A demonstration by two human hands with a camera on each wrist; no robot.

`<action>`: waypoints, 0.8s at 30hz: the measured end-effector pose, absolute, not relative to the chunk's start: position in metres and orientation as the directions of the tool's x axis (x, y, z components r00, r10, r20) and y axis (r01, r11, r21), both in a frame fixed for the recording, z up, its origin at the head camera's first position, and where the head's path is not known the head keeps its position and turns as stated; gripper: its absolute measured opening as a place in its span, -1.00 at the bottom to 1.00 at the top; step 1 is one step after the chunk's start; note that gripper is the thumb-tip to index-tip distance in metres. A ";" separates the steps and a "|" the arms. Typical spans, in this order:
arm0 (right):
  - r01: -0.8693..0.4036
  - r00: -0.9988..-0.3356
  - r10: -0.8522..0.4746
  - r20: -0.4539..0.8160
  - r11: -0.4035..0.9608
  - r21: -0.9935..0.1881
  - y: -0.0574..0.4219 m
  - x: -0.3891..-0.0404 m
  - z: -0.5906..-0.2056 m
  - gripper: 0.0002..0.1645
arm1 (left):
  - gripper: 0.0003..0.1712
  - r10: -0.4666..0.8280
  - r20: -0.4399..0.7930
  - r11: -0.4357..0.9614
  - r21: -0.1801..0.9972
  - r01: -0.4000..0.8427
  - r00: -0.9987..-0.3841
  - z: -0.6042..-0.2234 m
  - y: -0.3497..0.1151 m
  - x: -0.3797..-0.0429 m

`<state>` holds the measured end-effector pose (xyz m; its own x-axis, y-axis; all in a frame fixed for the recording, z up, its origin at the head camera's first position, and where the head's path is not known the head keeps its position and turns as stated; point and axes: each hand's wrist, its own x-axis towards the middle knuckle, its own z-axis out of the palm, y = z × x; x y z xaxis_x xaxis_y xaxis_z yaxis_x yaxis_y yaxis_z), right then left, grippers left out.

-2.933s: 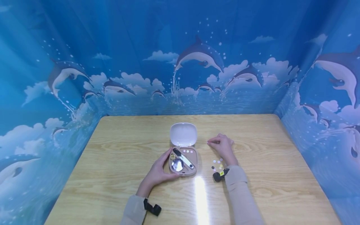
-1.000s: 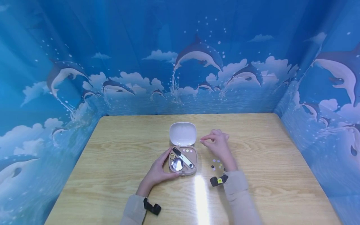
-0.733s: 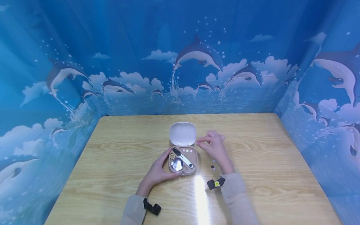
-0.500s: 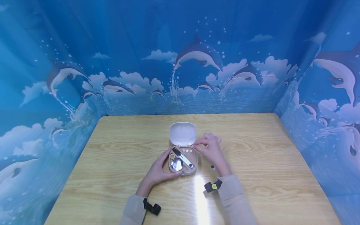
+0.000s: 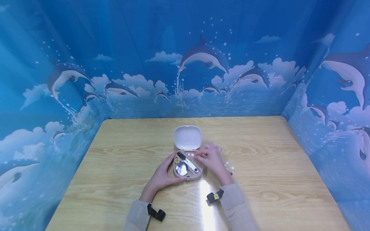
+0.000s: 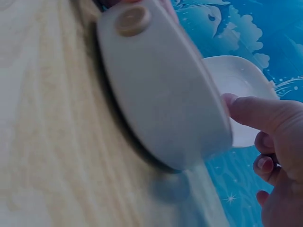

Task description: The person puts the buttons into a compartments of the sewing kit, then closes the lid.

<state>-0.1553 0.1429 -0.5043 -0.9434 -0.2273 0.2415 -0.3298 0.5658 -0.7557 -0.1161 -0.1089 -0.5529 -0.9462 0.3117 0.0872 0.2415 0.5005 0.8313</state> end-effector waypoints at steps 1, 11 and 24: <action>-0.325 -0.945 -0.228 0.235 0.570 -0.755 0.142 -0.155 -0.506 -0.89 | 0.39 0.312 0.088 0.501 0.831 0.243 -0.946 -0.553 -0.109 -0.116; -0.318 -0.947 -0.237 0.218 0.577 -0.753 0.141 -0.154 -0.520 -0.87 | 0.39 0.313 0.087 0.502 0.830 0.242 -0.946 -0.553 -0.109 -0.116; -0.333 -0.942 -0.232 0.242 0.575 -0.747 0.140 -0.154 -0.521 -0.86 | 0.39 0.313 0.090 0.504 0.828 0.246 -0.946 -0.552 -0.109 -0.116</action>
<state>-0.1539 0.1404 -0.5206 -0.9423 -0.2318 0.2415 -0.3330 0.5752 -0.7472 -0.1157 -0.1090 -0.5521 -0.9456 0.3127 0.0900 0.2456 0.5045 0.8277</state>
